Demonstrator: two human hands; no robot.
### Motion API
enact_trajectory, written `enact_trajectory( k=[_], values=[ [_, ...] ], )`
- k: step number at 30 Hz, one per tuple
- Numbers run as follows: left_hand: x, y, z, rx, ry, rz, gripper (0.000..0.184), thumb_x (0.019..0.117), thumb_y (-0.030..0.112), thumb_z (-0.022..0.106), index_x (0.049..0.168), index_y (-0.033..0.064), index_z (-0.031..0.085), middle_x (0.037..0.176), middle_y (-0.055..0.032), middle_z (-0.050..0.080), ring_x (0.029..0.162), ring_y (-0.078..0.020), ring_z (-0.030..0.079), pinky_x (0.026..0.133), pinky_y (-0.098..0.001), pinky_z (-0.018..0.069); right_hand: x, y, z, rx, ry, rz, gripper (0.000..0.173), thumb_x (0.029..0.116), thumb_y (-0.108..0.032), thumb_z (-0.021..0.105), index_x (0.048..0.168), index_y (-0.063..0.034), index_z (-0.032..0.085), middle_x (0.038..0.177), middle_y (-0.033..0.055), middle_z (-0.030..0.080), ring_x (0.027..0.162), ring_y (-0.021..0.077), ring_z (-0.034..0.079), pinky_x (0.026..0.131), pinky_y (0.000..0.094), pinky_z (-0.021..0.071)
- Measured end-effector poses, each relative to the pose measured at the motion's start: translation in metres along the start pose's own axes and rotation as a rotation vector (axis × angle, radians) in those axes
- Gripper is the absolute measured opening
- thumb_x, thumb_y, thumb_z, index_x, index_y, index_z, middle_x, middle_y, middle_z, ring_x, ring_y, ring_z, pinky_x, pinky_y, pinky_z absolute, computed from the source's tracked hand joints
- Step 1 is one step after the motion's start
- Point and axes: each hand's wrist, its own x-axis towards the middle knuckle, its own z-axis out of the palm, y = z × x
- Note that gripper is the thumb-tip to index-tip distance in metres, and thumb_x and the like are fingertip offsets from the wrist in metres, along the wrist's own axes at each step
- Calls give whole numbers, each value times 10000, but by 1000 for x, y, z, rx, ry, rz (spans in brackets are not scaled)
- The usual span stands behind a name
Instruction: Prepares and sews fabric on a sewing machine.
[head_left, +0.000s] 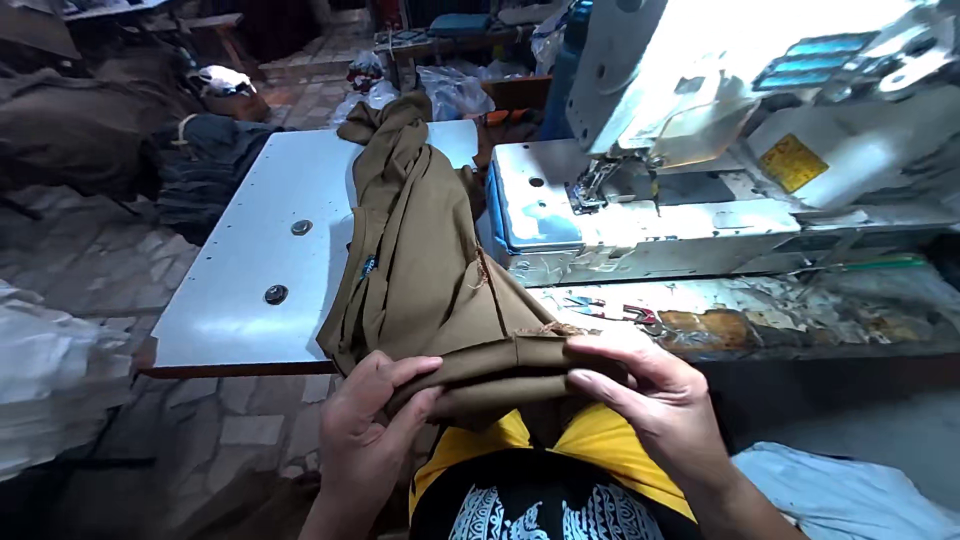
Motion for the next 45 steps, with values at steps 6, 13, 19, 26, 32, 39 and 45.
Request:
enact_trajectory(
  k=[6, 13, 19, 26, 32, 39, 45],
  values=[
    [6, 2, 14, -20, 82, 172, 130, 1017, 321, 628, 1088, 282, 731, 1091, 144, 625, 1087, -3, 593, 968, -187, 489, -16, -3, -7, -616, 221, -357, 241, 1055, -290, 559, 1113, -151, 748, 855, 35, 654, 846, 37, 613, 793, 157, 479],
    [88, 27, 41, -462, -141, -300, 140, 1001, 134, 581, 970, 163, 715, 892, 43, 710, 816, -21, 672, 767, -188, 575, 16, 3, -34, 589, -26, 505, 58, 964, -121, 669, 967, -116, 727, 840, -46, 704, 710, -1, 639, 654, 167, 551],
    [87, 8, 44, -203, -210, -149, 102, 975, 190, 658, 1011, 172, 752, 961, 97, 726, 873, 3, 676, 801, -153, 564, 12, 25, -43, 813, -50, 633, 252, 983, -137, 655, 1233, -153, 628, 854, -42, 670, 640, -11, 582, 563, 140, 500],
    [55, 13, -5, -72, -369, -6, 127, 993, 314, 661, 1081, 266, 739, 1031, 143, 691, 997, -3, 647, 887, -174, 531, 2, 24, -52, 919, -257, 637, 288, 938, -157, 717, 1214, -217, 664, 967, -45, 715, 646, -14, 623, 533, 143, 519],
    [42, 16, -12, 57, -295, 43, 130, 990, 303, 657, 1050, 234, 749, 1016, 119, 686, 992, 7, 640, 864, -150, 528, 1, 12, -29, 236, -92, 219, 216, 906, -155, 739, 1112, -164, 807, 1088, -64, 764, 1011, -16, 678, 898, 141, 543],
    [91, 26, 46, -402, -173, -481, 225, 1028, 95, 453, 979, 158, 663, 829, 66, 688, 759, -11, 663, 713, -194, 570, 10, 19, -27, -49, 33, 113, 209, 998, -311, 644, 895, -171, 760, 940, -81, 669, 976, -62, 576, 882, 122, 446],
    [215, -20, 126, 424, -387, 178, 118, 946, 142, 687, 944, 36, 740, 868, -81, 703, 799, -163, 667, 740, -371, 537, 47, 42, -35, 503, 149, 471, 290, 979, -121, 570, 701, -158, 644, 682, -86, 598, 660, -15, 566, 652, 168, 485]
  ],
)
